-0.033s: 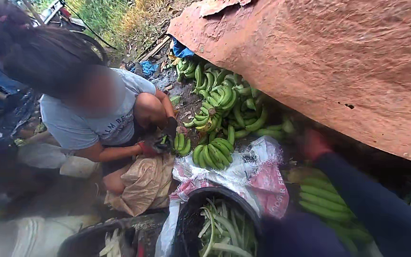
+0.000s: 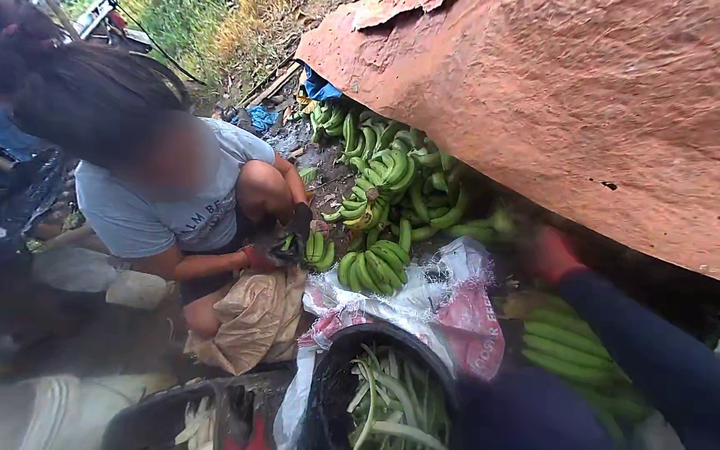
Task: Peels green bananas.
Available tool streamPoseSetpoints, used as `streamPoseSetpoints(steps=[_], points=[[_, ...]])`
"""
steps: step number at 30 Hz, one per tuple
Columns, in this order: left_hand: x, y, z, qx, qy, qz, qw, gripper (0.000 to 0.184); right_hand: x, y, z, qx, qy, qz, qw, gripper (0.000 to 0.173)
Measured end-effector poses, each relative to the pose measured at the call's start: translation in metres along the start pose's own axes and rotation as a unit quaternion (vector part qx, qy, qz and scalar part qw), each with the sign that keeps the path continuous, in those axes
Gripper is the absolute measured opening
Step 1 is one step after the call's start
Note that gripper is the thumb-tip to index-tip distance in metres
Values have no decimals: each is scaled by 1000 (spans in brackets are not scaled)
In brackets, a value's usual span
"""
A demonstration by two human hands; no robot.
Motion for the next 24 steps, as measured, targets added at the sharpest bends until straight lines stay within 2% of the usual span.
streamPoseSetpoints(steps=[3, 5, 7, 9, 10, 11, 12, 14, 15, 16, 17, 20, 22, 24], points=[[49, -27, 35, 161, -68, -58, 983, 75, -32, -74, -54, -76, 111, -32, 990, 34], [78, -59, 71, 297, -41, -74, 951, 88, -52, -143, -101, -110, 227, -107, 962, 19], [92, -96, 109, 441, 24, -24, 897, 97, -57, -206, -141, -138, 351, -261, 889, 12], [97, -126, 133, 524, 46, 24, 850, 102, -44, -258, -168, -177, 382, -450, 787, 18], [96, -132, 135, 523, 41, 23, 851, 104, -32, -280, -176, -195, 370, -522, 744, 21], [91, -132, 132, 488, 34, 4, 872, 103, -21, -300, -183, -206, 361, -559, 717, 21], [85, -129, 124, 432, 45, -23, 900, 96, -13, -316, -189, -221, 352, -549, 725, 22], [77, -112, 96, 253, 94, -146, 952, 88, -3, -329, -194, -255, 277, -397, 837, 24], [72, -106, 76, 158, 89, -216, 959, 88, 5, -328, -190, -282, 209, -306, 885, 33], [66, -103, 58, 78, 66, -267, 958, 85, 16, -328, -184, -309, 142, -238, 910, 39], [62, -99, 41, 27, 52, -300, 952, 80, 28, -332, -179, -335, 77, -200, 917, 41], [55, -97, 6, -7, 62, -366, 928, 68, 69, -362, -169, -340, -129, -225, 904, 40], [52, -102, -6, -10, 58, -387, 920, 63, 94, -380, -162, -313, -201, -255, 892, 43], [52, -102, -10, -12, 49, -402, 914, 61, 110, -387, -160, -299, -239, -251, 889, 46]])
Point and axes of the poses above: each hand's wrist, its own y-axis towards the middle knuckle, its own x-axis out of the palm, z = x × y, the point moved 7 cm from there along y, towards the middle knuckle, and after that the axes turned 2 degrees about -z, right-handed, at the moved point
